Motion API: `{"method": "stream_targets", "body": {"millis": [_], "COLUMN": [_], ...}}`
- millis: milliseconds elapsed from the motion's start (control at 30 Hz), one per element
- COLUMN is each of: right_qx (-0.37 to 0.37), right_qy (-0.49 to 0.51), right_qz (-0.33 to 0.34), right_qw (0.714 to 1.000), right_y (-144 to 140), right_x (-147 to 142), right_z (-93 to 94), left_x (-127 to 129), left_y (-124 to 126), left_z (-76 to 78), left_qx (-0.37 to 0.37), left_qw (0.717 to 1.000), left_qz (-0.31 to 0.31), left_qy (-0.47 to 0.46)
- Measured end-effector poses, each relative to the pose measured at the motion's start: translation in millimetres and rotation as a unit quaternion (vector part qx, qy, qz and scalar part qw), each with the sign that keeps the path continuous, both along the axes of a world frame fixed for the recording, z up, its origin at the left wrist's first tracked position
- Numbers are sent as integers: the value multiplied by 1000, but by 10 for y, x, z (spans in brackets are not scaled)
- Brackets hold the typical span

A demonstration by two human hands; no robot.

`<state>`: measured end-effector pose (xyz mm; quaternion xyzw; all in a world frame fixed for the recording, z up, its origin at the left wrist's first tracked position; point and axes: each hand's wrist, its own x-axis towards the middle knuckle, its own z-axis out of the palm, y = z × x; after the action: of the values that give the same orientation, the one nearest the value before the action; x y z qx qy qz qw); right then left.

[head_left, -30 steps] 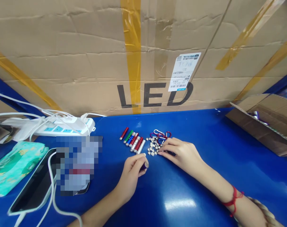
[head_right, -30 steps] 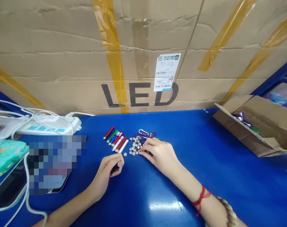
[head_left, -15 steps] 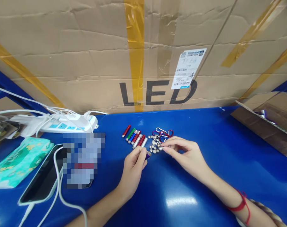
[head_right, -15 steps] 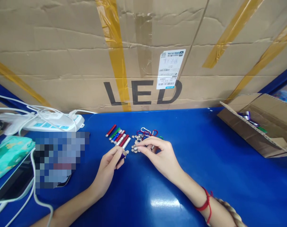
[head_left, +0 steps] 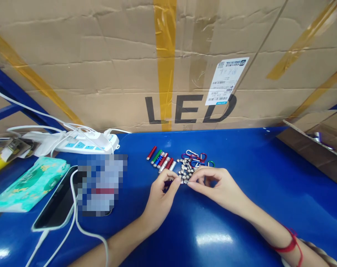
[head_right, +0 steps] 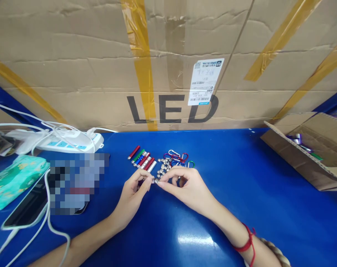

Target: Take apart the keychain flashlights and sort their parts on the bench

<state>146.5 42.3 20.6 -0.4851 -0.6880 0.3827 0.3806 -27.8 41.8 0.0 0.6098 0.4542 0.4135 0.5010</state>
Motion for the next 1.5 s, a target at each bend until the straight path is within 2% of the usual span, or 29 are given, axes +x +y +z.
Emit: {"method": "stream_targets", "body": {"millis": [100, 267, 433, 667, 867, 1067, 1233, 1500], "right_qx": [-45, -177, -216, -215, -208, -204, -233, -225], "right_qy": [6, 47, 73, 63, 29, 31, 59, 52], "right_qz": [16, 57, 60, 19, 15, 35, 23, -9], "right_qw": [999, 981, 972, 974, 978, 978, 970, 973], "right_y": [7, 53, 87, 88, 82, 66, 69, 76], "right_x": [16, 48, 55, 23, 25, 11, -15, 26], "right_z": [41, 39, -13, -97, -132, -103, -64, -119], "left_x": [-9, -23, -22, -20, -26, -30, -44, -35], "left_y": [-4, 2, 4, 19, 28, 26, 65, 70], "left_z": [-44, -113, -132, -143, -116, -113, -150, -127], "left_qx": [22, 83, 74, 66, 122, 148, 158, 94], "left_qw": [1000, 996, 995, 996, 991, 987, 985, 993], "left_qz": [3, -21, -59, -50, -56, -50, -56, -54], "left_qy": [4, -11, -38, -23, 14, 33, 39, 45]}}
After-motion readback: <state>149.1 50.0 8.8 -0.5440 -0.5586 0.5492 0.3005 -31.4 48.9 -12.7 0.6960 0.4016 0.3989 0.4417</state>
